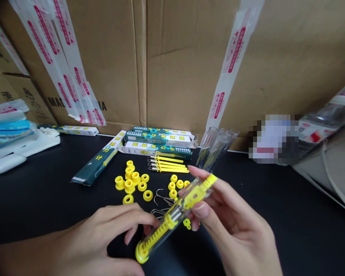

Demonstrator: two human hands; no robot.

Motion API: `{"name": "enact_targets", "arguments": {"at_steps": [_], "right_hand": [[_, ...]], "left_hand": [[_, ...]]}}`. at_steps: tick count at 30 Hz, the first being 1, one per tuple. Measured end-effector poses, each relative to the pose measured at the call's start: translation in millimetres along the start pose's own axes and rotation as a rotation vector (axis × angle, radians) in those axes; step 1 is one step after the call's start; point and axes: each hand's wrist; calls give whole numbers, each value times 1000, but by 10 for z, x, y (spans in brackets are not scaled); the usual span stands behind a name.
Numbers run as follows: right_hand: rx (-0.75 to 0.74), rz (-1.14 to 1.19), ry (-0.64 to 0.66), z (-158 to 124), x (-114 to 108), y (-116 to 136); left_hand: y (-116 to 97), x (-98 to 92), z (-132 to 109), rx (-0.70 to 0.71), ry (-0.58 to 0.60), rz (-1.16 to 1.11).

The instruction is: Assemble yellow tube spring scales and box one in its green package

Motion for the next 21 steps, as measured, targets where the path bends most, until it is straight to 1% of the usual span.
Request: {"name": "enact_targets", "arguments": {"at_steps": [3,6,8,11,13,15,18,21], "right_hand": [[-32,-31,66,59,-49,-50],[-7,-11,64,107,-57,-62],[6,46,59,131,-42,-44],[52,146,63,161,-32,-6],[112,187,94,174,-38,11],[167,218,115,180,-43,17],[226,230,155,185,-44,15],[233,205,213,190,-41,6]], "left_hand": [[-22,-7,2,11,-4,-29],[-49,-21,-7,57,-21,-50],[-42,-24,-23,120,-94,-56],[8,-6,-61,239,-240,-101],[44,13,-88,271,-271,-133],[60,27,-107,255,-268,-176],[45,27,-110,195,-255,-272],[25,5,-95,108,-255,-349]]}}
Point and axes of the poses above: each hand's wrist, its own z-axis towards the middle knuckle, its own x-axis out of the palm, y = z × x, and after that the axes turned 1 degree about z, right-handed
